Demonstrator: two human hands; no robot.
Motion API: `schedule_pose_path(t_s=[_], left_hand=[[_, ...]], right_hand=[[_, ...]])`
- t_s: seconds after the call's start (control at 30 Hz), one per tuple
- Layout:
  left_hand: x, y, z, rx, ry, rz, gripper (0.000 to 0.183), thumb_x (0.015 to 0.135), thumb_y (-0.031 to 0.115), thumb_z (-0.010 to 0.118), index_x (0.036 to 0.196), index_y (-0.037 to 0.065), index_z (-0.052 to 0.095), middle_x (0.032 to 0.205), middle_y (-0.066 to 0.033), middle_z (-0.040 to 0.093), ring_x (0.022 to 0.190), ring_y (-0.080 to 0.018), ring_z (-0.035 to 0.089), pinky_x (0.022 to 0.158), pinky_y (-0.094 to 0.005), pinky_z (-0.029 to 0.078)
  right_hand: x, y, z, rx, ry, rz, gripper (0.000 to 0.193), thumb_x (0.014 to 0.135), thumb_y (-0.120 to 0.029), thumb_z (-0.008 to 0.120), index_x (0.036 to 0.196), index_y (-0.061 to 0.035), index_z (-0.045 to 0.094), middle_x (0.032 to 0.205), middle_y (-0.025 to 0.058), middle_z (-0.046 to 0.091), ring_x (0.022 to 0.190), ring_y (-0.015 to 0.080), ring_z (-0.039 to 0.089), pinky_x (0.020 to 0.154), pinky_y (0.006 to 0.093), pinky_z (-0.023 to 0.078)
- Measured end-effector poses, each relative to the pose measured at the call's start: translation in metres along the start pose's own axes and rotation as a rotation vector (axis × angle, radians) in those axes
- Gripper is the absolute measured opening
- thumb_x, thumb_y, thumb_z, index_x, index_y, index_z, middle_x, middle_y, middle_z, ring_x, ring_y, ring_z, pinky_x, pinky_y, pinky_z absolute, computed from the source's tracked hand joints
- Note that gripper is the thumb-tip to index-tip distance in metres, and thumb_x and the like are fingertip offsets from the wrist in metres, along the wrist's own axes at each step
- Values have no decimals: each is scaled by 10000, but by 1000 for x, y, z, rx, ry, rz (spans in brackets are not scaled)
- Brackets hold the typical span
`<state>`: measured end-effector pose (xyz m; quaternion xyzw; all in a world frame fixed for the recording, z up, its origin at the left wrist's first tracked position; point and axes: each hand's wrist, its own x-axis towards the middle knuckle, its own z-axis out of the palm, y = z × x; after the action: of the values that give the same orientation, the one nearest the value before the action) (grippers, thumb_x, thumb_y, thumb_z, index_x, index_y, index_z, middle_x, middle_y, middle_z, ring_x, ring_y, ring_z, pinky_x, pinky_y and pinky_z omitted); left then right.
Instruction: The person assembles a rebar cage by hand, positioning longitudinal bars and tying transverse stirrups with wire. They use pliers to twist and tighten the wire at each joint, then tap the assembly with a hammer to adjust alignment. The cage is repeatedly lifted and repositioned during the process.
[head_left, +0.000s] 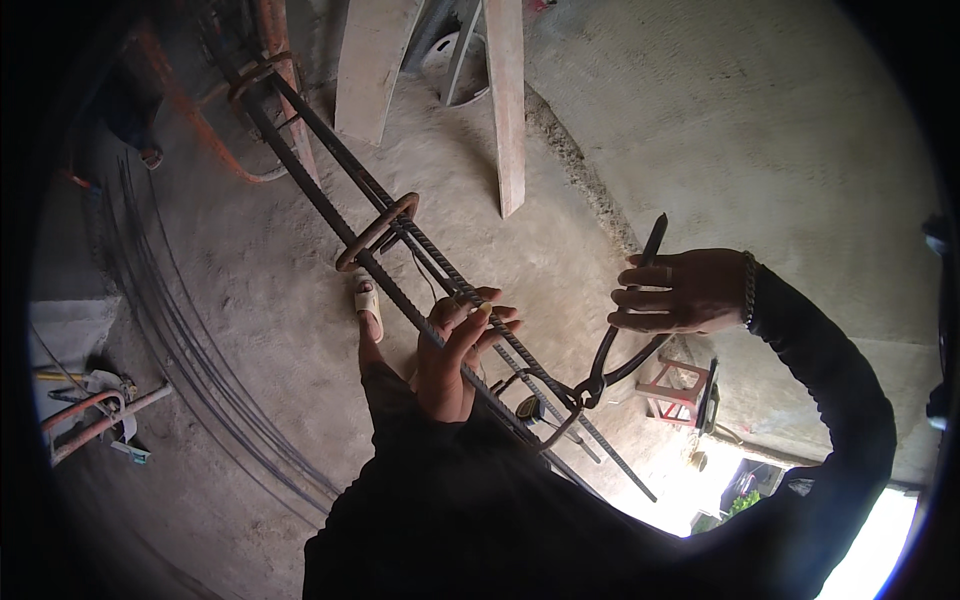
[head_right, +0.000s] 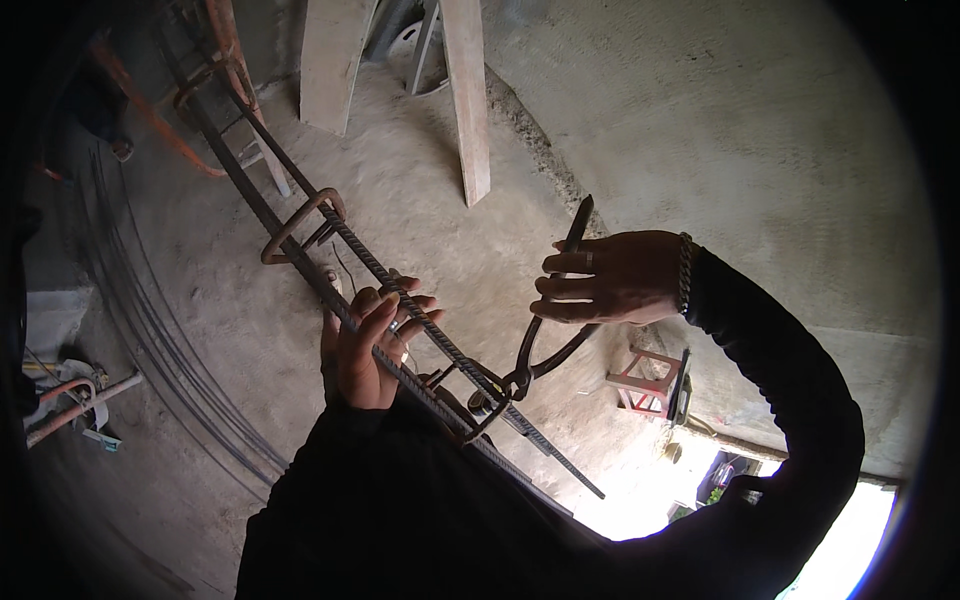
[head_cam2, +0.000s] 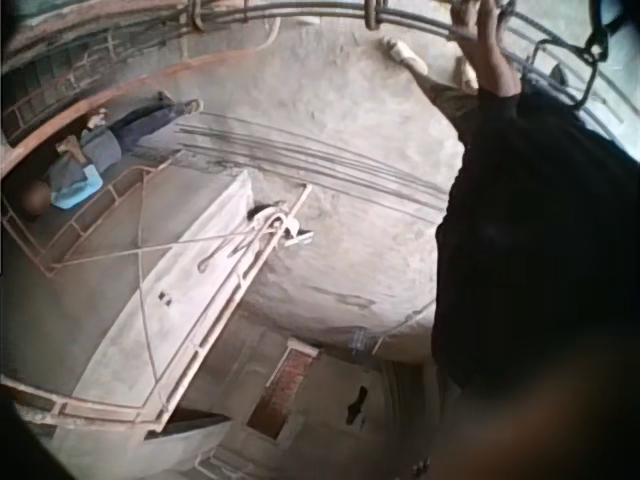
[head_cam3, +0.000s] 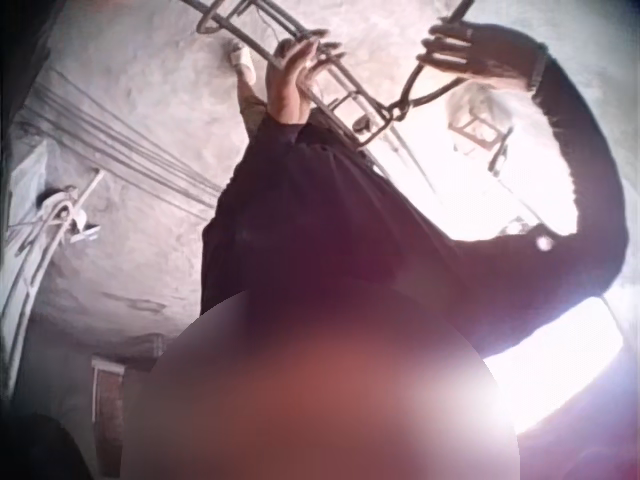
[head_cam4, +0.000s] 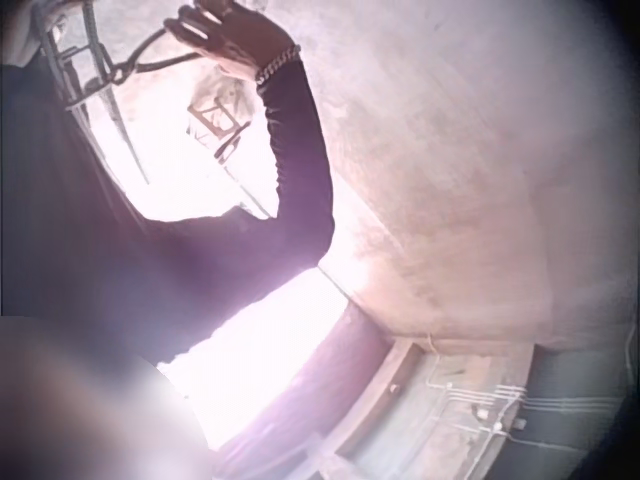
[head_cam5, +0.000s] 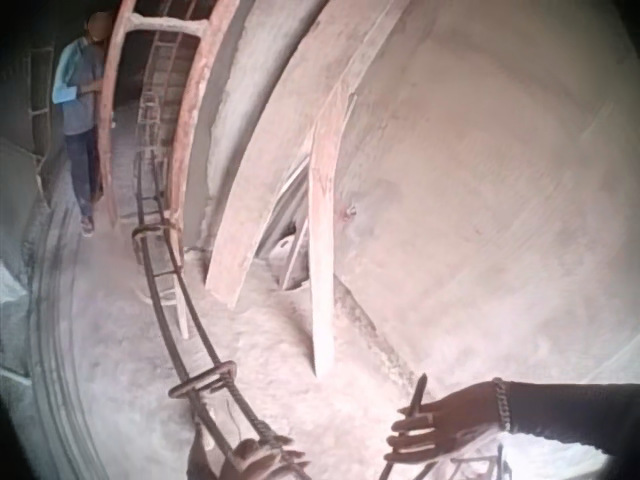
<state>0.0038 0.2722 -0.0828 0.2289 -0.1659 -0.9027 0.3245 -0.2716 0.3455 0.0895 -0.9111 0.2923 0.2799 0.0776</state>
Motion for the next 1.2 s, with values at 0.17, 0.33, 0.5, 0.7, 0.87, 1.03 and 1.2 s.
schedule_pose_path(t_s=[0.17, 0.33, 0.5, 0.7, 0.87, 1.03, 1.2], left_hand=[[2, -9, 8, -22, 191, -19, 235, 911, 167, 737, 928, 103, 511, 1070, -146, 664, 927, -253, 687, 850, -461, 595], [6, -14, 11, -42, 262, -1, 250, 907, 171, 744, 912, 115, 501, 956, -104, 634, 817, -221, 660, 784, -434, 590], [11, -15, 9, -26, 278, 17, 254, 898, 157, 746, 904, 120, 495, 898, -74, 613, 762, -206, 626, 712, -422, 558], [12, -17, 13, -23, 277, 34, 253, 887, 141, 745, 928, 120, 496, 904, -71, 603, 767, -214, 622, 718, -426, 553], [7, -17, 19, 53, 277, 48, 258, 889, 129, 740, 942, 102, 490, 952, -79, 590, 791, -211, 628, 752, -422, 582], [13, -17, 27, 120, 316, 70, 316, 881, 119, 758, 865, 132, 442, 877, -95, 569, 765, -229, 626, 741, -444, 597], [4, -7, 28, 171, 268, 141, 156, 926, 145, 706, 910, 75, 568, 876, -53, 572, 724, -202, 613, 643, -387, 530]], right_hand=[[8, -5, -4, -333, 22, -14, 534, 869, -210, 710, 1371, -133, 546, 1176, 28, 600, 1131, 165, 624, 990, 329, 569], [26, -12, -7, -315, -24, 63, 230, 858, -253, 714, 1029, -118, 640, 863, -4, 603, 945, 116, 643, 888, 310, 553], [16, -27, 3, -169, 94, 228, 204, 828, -285, 717, 924, -128, 628, 794, 5, 605, 845, 163, 656, 777, 345, 545], [-21, -117, 32, 3, 136, 698, 205, 737, -205, 738, 836, -132, 574, 708, 23, 525, 651, 180, 592, 596, 335, 444], [-19, -181, 76, 144, 375, 1007, 199, 687, -128, 716, 828, -111, 577, 699, 31, 510, 599, 215, 556, 586, 371, 470], [-19, -184, 135, 283, 532, 1015, 217, 652, -109, 699, 824, -110, 565, 687, 38, 519, 586, 231, 553, 573, 369, 472], [58, -238, 194, 1023, 957, 1030, 303, 595, 4, 671, 892, -26, 618, 725, 107, 617, 619, 301, 641, 553, 368, 519]])
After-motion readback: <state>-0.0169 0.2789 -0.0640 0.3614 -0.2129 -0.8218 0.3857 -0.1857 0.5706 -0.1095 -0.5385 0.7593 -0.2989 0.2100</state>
